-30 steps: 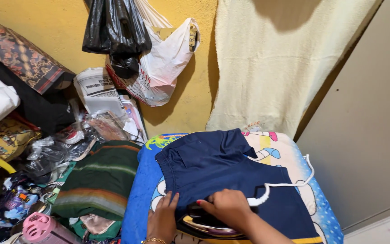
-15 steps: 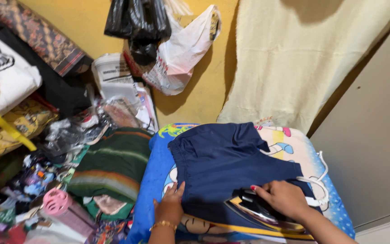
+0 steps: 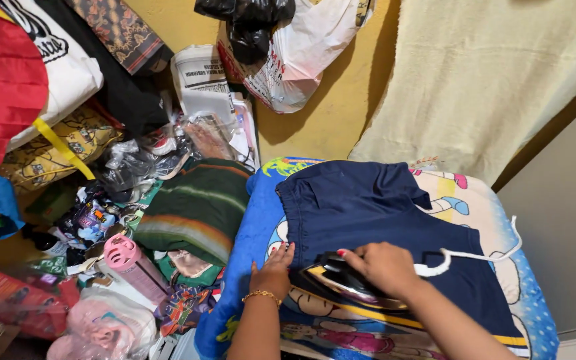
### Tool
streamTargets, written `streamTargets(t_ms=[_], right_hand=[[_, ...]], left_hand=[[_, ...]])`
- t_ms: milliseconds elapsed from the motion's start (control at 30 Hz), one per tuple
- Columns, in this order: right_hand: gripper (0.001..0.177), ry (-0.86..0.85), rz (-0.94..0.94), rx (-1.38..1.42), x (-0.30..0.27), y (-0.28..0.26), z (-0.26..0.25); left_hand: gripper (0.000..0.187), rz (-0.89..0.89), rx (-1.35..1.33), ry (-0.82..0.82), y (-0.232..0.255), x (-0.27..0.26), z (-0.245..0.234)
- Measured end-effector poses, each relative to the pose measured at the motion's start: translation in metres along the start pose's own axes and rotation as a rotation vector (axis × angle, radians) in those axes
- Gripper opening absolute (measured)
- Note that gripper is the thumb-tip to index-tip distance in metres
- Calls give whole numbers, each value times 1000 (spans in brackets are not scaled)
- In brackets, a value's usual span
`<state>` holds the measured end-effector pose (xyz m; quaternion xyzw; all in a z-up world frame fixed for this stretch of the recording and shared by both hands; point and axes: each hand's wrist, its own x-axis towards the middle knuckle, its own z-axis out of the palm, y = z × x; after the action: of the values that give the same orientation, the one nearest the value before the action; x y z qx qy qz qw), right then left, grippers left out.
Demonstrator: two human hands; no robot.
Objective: Ironing a pair of blue shorts on an ironing board.
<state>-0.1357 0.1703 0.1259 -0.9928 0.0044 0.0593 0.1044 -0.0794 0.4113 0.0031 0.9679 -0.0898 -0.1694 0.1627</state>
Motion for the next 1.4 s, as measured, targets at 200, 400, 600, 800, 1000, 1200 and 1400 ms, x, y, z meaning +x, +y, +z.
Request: streamTargets(t_ms=[200,400,600,800,1000,1200,1400], right_hand=[[57,-37,241,-31,-15,62,-9],[60,-44,482,28,-39,122,-14],[60,-33,526,83,-32,98,-19],[55,-6,217,82,4,14,-11],[54,-36,117,84,3,1,1],[57,-59,265,43,-4,44,-6],[61,-49,440,55,-16,101,-10]], left_hand=[[76,-61,-4,-68,11,-8,-16],[74,-57,-7,-57,11,-10,-15],[77,-55,-24,-90,8,-7,-15],[71,-44,-37,-48,0,0,-2],[72,-52,-18,-46,4,-6,-8],[72,-76,13,-82,10,-6,-13],[73,-89,33,-105,13,-7,-18]])
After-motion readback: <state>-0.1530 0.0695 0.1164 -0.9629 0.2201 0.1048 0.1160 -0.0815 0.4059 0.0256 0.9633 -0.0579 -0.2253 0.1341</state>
